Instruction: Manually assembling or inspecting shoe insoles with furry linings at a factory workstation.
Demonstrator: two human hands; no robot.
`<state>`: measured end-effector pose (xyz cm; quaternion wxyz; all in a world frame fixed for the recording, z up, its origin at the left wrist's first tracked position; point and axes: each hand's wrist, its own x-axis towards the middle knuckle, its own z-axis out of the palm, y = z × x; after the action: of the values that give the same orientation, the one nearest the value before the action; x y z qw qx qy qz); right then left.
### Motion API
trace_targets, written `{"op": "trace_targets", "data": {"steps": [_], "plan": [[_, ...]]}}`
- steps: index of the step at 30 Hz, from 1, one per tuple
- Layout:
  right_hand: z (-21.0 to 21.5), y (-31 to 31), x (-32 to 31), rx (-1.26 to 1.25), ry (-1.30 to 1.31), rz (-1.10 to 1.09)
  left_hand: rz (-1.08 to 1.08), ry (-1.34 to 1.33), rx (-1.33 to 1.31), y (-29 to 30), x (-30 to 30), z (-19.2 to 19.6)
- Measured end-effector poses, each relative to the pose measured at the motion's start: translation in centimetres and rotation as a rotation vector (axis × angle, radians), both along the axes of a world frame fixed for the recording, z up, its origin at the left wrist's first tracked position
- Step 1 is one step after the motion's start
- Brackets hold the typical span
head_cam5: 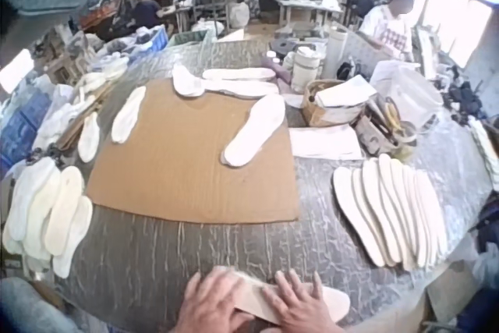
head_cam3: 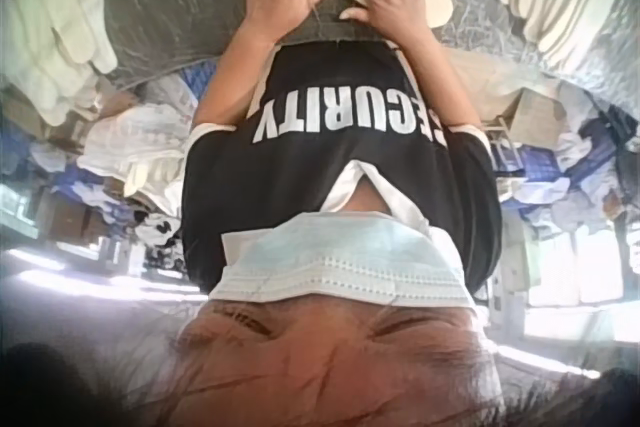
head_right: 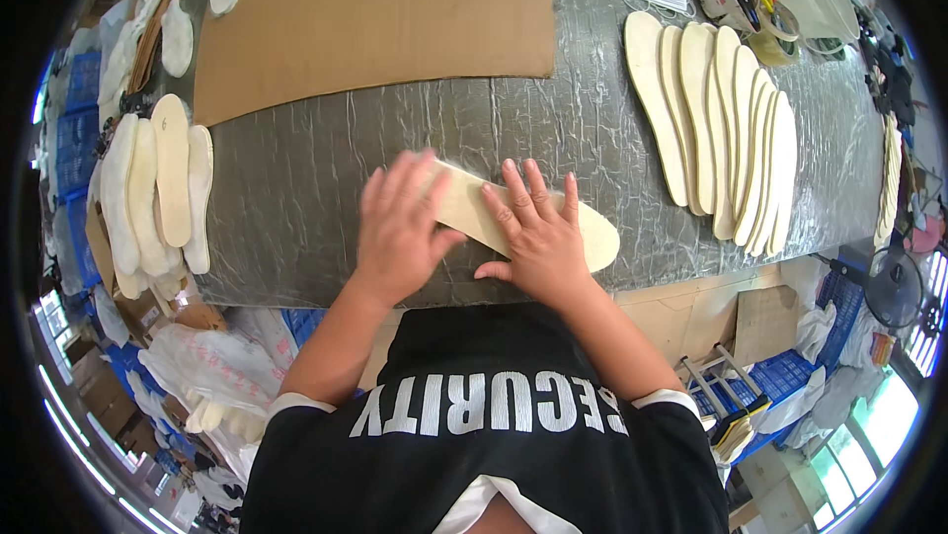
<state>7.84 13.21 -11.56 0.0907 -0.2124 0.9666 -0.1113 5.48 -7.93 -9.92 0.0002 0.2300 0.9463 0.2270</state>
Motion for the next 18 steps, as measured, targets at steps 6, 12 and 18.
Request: {"op": "trace_targets", "data": {"steps": [6,12,18], "plan": [[-0.7,0.3,-0.8,0.020,-0.064,-0.009,-0.286,-0.143,-0.160,0.3,-1.2,-3.4],[-0.9,0.6,-1.3,-0.030,-0.037,-0.022,-0.318,-0.120,-0.141,0.3,-2.2,-3.5],[0.5,1.8,-2.1,-0.177,-0.219,0.036,-0.282,-0.014,-0.041,-0.6,-2.4,-3.4]]}}
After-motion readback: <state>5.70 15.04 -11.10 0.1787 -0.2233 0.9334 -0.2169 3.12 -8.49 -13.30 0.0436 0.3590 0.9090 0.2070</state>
